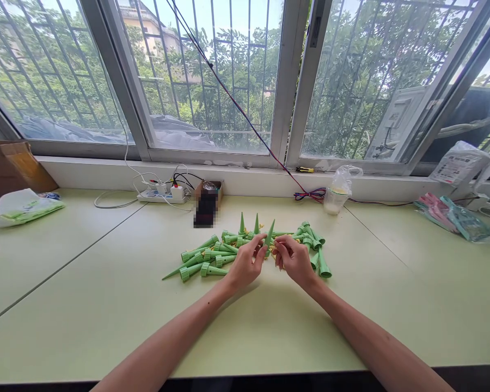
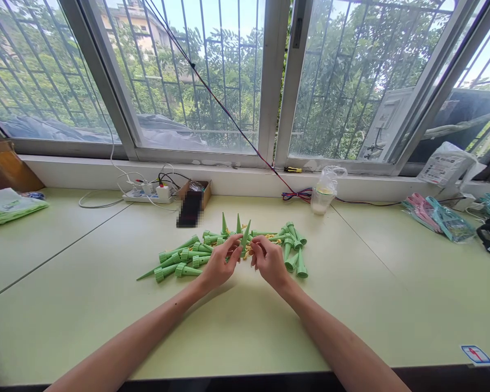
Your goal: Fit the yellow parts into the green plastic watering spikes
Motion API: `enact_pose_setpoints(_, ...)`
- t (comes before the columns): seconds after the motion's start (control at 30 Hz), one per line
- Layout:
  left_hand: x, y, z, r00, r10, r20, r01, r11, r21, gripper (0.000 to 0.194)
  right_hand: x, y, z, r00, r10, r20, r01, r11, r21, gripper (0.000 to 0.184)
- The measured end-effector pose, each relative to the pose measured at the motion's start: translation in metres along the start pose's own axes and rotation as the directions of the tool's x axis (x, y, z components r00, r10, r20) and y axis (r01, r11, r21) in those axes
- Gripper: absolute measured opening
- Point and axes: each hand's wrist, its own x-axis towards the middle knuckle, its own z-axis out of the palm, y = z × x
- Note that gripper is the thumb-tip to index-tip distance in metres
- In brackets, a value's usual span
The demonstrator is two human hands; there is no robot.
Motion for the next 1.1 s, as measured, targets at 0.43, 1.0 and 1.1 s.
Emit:
enact_pose_setpoints(0.43, 0.0009, 0.0026, 0.0019, 0.999, -0.04, -0.005, 0.04, 0.999, -0.013, 0.031, -0.0006, -0.0011, 0.0012, 0.999, 0.049, 0.008, -0.049, 0.999, -0.022, 0.032)
enact_pose_setpoints(1.0, 0.0001, 0.0011, 0.0009, 1.0, -0.007, -0.005, 0.007, 0.999, 0.031, 0.031, -0.001, -0.0003, 0.0005, 1.0, 0.013, -0.01, -0.014, 0.999, -0.041, 0.029)
enact_pose_setpoints(1.1, -0.0007, 0.001, 0.0014, 1.0, 0.006, 0.005, -0.006, 0.999, 0.044, 0.03, -0.0008, -0.0002, 0.0, 1.0, 0.027, -0.007, -0.027, 0.999, -0.036, 0.03)
